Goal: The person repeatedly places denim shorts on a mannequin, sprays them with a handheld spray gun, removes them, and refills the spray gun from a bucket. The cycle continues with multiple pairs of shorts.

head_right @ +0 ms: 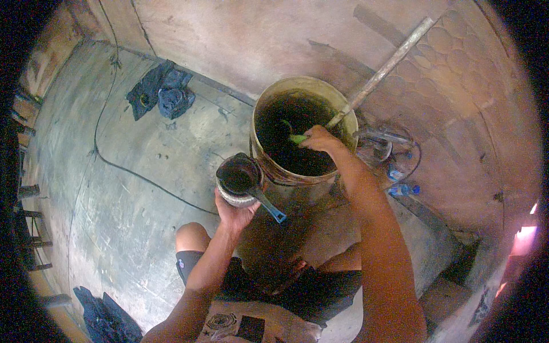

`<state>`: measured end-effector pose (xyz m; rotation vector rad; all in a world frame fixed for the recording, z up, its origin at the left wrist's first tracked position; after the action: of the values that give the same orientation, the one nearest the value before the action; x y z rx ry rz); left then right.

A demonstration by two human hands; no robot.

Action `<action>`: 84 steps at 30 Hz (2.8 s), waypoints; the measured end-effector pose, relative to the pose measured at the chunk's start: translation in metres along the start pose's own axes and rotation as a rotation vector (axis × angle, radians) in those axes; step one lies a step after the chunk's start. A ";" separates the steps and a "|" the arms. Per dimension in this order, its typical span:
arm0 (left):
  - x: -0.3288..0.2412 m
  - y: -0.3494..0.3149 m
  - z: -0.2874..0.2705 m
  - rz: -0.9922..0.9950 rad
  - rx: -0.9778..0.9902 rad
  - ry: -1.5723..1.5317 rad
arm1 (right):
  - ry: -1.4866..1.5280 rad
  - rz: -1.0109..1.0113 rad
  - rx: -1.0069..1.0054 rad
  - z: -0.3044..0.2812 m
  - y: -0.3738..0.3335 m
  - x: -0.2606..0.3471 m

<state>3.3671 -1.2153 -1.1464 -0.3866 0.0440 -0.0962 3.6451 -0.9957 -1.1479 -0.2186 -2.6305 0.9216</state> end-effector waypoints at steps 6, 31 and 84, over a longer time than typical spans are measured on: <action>-0.002 0.006 -0.005 -0.004 0.024 0.045 | 0.301 0.028 0.051 -0.026 -0.050 -0.005; -0.001 0.018 0.011 0.007 -0.073 0.132 | 0.607 -0.108 -0.299 -0.059 -0.247 -0.012; -0.007 0.026 0.027 -0.014 -0.002 0.119 | 0.260 -0.166 -0.547 -0.059 -0.304 0.044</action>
<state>3.3642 -1.1804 -1.1313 -0.3825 0.1590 -0.1328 3.6166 -1.1872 -0.9024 -0.2277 -2.5453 0.0944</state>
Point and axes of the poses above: each hand's wrist, its own y-axis towards the middle knuckle, its own z-axis out of the palm, x = y × z, the point moved 3 cm from there along y, towards the middle knuckle, and after that the axes turned 14 degrees about z, right-handed, at the moved point
